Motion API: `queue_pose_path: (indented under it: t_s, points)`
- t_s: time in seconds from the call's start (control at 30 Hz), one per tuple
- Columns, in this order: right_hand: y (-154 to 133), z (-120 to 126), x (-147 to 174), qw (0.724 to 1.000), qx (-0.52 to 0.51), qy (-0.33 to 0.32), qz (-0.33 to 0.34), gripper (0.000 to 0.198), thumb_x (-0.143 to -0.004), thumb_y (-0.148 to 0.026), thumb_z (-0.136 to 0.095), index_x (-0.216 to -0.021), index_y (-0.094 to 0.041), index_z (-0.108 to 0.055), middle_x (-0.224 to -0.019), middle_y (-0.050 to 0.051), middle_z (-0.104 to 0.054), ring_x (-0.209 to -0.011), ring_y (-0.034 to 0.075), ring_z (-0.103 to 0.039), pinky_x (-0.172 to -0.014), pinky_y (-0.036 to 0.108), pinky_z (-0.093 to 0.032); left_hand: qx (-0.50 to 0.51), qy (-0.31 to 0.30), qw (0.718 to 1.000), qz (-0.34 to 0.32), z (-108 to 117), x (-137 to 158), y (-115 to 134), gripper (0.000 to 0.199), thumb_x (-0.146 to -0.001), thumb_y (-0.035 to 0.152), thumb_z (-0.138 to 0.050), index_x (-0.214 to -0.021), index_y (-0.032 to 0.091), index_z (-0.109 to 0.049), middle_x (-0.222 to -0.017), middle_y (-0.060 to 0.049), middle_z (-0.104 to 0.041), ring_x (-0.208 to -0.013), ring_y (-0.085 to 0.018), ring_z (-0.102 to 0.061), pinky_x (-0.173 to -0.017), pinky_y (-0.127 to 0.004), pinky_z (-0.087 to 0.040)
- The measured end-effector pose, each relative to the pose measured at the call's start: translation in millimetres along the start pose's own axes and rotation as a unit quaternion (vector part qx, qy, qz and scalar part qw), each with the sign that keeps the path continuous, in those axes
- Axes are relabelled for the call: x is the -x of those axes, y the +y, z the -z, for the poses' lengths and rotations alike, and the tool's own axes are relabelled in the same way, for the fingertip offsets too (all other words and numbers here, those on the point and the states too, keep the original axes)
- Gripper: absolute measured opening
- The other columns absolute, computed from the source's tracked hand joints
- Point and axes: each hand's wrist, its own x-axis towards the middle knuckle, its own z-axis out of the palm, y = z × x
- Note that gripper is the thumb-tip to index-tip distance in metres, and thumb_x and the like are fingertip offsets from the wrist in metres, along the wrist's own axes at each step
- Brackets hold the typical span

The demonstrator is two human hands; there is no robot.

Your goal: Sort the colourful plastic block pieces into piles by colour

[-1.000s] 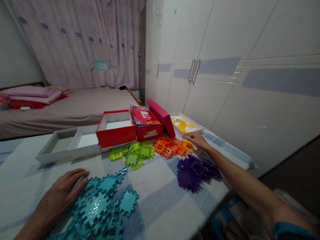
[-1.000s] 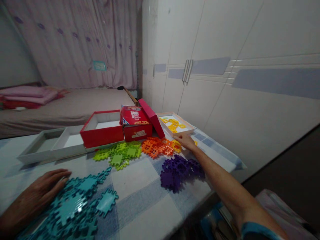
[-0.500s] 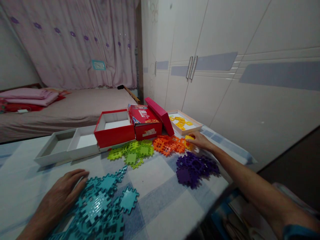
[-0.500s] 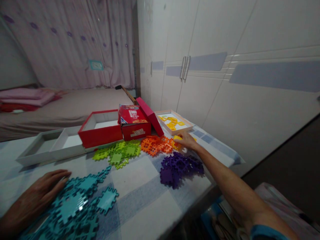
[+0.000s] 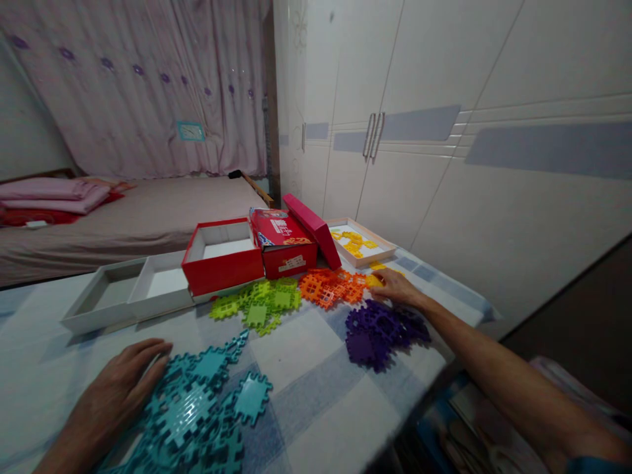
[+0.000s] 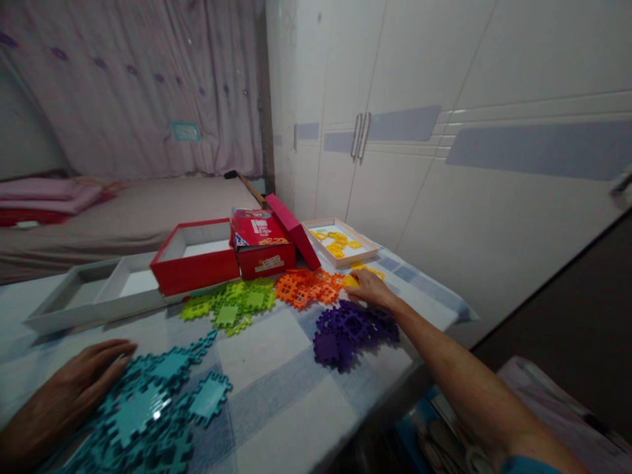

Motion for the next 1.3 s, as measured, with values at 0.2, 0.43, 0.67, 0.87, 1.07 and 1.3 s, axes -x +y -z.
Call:
queue_pose_path:
  t_s: [0.2, 0.43, 0.67, 0.87, 1.07, 1.3]
  points:
    - [-2, 24, -23, 0.955, -0.265, 0.024, -0.13, 0.028, -0.078, -0.041, -0.063, -0.091, -0.016, -0.069, -0.086, 0.006, -0.067, -0.077, 0.016, -0.06, -0.062, 0.024, -0.05, 0.003, 0.006, 1.0, 0.004, -4, -1, -7, 0.059, -0.073, 0.064, -0.038, -0.095, 0.021, -0.072, -0.11, -0.011, -0.069, -0.102, -0.028, -0.066, -0.098, -0.048, -0.05]
    - [-11, 45, -83, 0.954, -0.188, 0.153, -0.178, 0.05, -0.092, -0.046, -0.041, -0.127, -0.012, -0.054, -0.12, 0.015, -0.06, -0.103, 0.021, -0.058, -0.079, 0.028, -0.05, 0.001, 0.013, 1.0, -0.018, -11, -3, -19, 0.056, -0.075, 0.062, -0.039, -0.095, 0.022, -0.072, -0.109, -0.011, -0.07, -0.102, -0.027, -0.066, -0.098, -0.046, -0.05]
    - [38, 12, -42, 0.977, -0.039, 0.07, -0.197, 0.036, -0.076, -0.029, -0.058, -0.108, -0.015, -0.07, -0.102, 0.01, -0.071, -0.097, 0.027, -0.063, -0.082, 0.032, -0.048, -0.005, 0.013, 1.0, -0.016, -7, 0, -12, 0.053, -0.078, 0.058, -0.04, -0.098, 0.021, -0.072, -0.112, -0.01, -0.069, -0.104, -0.027, -0.065, -0.098, -0.046, -0.05]
    - [60, -1, -33, 0.975, 0.048, 0.048, -0.212, 0.047, -0.076, -0.023, -0.056, -0.122, -0.017, -0.064, -0.122, 0.014, -0.064, -0.112, 0.027, -0.058, -0.091, 0.035, -0.046, 0.001, 0.015, 1.0, -0.012, -8, -1, -12, 0.054, -0.076, 0.06, -0.039, -0.094, 0.022, -0.073, -0.109, -0.01, -0.07, -0.102, -0.029, -0.066, -0.097, -0.047, -0.051]
    - [63, -1, -29, 0.96, 0.085, 0.057, -0.26, 0.046, -0.082, -0.032, -0.052, -0.126, -0.019, -0.061, -0.134, 0.018, -0.054, -0.125, 0.038, -0.047, -0.095, 0.058, -0.041, 0.004, 0.007, 1.0, -0.007, -5, 0, -10, 0.053, -0.077, 0.058, -0.04, -0.098, 0.021, -0.072, -0.111, -0.011, -0.069, -0.104, -0.028, -0.066, -0.099, -0.047, -0.049]
    - [69, 7, -33, 0.958, 0.089, 0.04, -0.269, 0.044, -0.079, -0.026, -0.055, -0.119, -0.011, -0.065, -0.122, 0.019, -0.063, -0.113, 0.033, -0.058, -0.087, 0.041, -0.049, -0.006, 0.008, 1.0, -0.007, -2, -1, -3, 0.056, -0.075, 0.06, -0.038, -0.094, 0.021, -0.072, -0.109, -0.011, -0.07, -0.101, -0.028, -0.066, -0.097, -0.047, -0.051]
